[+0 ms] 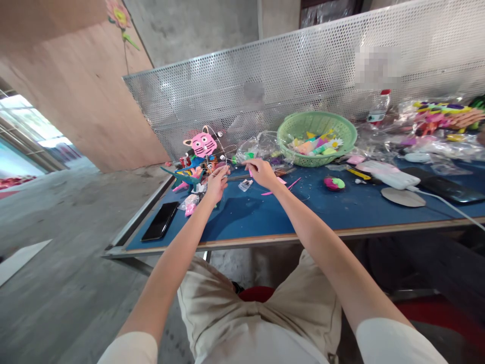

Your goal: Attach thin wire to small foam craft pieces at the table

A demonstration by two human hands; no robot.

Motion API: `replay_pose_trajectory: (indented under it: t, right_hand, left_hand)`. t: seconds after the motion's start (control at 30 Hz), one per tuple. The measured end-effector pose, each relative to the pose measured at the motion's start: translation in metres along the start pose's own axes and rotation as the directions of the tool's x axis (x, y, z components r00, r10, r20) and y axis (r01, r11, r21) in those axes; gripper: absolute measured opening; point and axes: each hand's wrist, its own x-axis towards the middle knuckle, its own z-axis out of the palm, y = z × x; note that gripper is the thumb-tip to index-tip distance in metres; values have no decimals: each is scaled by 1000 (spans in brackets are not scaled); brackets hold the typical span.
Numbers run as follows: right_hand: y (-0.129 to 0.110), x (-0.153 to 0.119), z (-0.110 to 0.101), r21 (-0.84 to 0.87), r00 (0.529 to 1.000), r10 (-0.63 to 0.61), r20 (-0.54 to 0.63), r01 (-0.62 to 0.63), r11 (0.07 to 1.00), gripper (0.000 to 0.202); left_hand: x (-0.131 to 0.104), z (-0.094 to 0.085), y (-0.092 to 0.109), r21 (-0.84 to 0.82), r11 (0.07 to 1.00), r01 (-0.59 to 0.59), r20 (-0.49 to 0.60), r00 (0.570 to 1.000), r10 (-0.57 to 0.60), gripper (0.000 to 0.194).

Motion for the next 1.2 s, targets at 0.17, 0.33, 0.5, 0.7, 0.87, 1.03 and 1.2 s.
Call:
replay_pose_trajectory:
  t: [0.17, 0.33, 0.5, 0.7, 0.87, 1.03, 1.2]
  right_hand:
    - [-1, 0, 0, 5, 998, 15, 66, -16, 1000, 33]
    - [-1, 0, -1, -11, 1000, 4, 10, -4, 1000, 31]
    - [0, 0, 0, -12, 1000, 1, -13, -1, 1000, 29]
    - [-1, 0, 0, -18, 1000, -3, 4, 3, 1000, 29]
    - [-1, 0, 1, -7, 999, -5, 49, 5, 1000, 28]
    - [-3, 0, 1, -14, 997, 9, 79, -8, 1000, 28]
    - [-4, 0, -1, -12, 998, 8, 65, -7, 1000, 26]
  left_hand:
    - [1, -1, -2, 11, 1000, -6, 6, 1000, 5, 32]
    - [1, -1, -1, 9, 1000, -3, 6, 1000, 3, 32]
    - [1, -1, -1, 6, 1000, 0, 6, 1000, 0, 33]
    - [1, -1, -1, 12, 1000, 0, 8, 1000, 0, 33]
    - [2, -1, -2, 21, 1000, -13, 11, 1000, 13, 32]
    - [2, -2, -3, 11, 1000, -19, 18, 1000, 19, 36]
    - [3, -2, -3, 16, 1000, -21, 20, 1000, 21, 36]
